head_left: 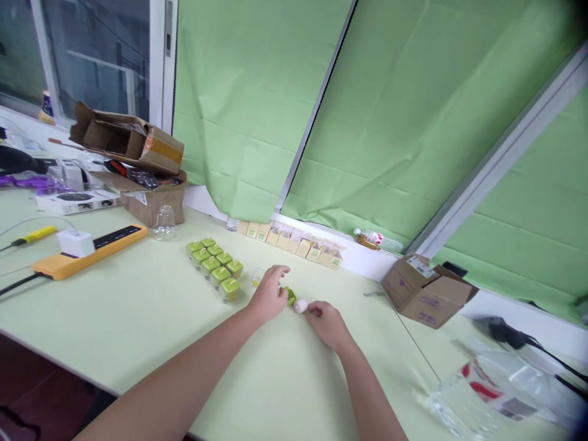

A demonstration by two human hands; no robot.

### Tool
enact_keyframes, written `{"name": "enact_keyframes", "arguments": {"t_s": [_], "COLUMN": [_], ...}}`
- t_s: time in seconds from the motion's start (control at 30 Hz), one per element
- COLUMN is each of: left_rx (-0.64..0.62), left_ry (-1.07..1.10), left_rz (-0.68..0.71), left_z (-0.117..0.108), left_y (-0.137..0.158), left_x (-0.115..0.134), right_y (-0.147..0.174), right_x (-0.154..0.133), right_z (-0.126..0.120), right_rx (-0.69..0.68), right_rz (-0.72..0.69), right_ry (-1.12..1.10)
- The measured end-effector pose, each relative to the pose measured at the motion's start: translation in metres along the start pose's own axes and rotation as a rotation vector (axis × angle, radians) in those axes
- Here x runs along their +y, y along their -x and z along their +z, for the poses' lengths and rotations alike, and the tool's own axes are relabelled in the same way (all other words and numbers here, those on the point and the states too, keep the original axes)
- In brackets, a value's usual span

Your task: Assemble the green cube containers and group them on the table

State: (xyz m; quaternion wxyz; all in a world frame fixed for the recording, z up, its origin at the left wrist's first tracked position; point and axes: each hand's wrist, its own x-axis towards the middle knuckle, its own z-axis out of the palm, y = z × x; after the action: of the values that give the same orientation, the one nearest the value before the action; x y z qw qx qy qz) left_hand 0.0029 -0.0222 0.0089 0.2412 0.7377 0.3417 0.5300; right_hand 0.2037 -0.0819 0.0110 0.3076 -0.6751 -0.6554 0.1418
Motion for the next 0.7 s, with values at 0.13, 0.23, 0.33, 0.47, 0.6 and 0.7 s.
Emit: {"name": "enact_keyframes", "arguments": {"t_s": [0.13, 0.23, 0.33, 0.47, 0.6, 0.7], "left_rx": [0.073, 0.068, 0.022, -0.073, -0.121, -0.134], "left_ry": [0.019, 0.0, -0.033, -0.062, -0.084, -0.113], "left_rz": [-0.017, -0.021, -0.016, -0.037, -0.06, -0.082], "left_z": [-0.001, 0.001, 0.002, 0.003, 0.004, 0.005], "left_y": [-0.002, -0.001, 0.001, 0.005, 0.007, 0.008], "left_x": [0.0, -0.002, -0.003, -0.003, -0.004, -0.005], "right_y": [0.0, 0.0, 0.001, 0.001, 0.001, 0.0], "right_x": [-0.004, -0.003, -0.003, -0.003, -0.002, -0.001], "right_z": [-0.002, -0.003, -0.001, 0.001, -0.001, -0.006], "right_rx": [-0.008, -0.007, -0.014, -0.024, -0.033, -0.028], "right_rz": [0.042, 0.073, 0.077, 0.069, 0.097, 0.136], "right_ry": [-0.025, -0.016, -0.008, -0.011, -0.035, -0.025]}}
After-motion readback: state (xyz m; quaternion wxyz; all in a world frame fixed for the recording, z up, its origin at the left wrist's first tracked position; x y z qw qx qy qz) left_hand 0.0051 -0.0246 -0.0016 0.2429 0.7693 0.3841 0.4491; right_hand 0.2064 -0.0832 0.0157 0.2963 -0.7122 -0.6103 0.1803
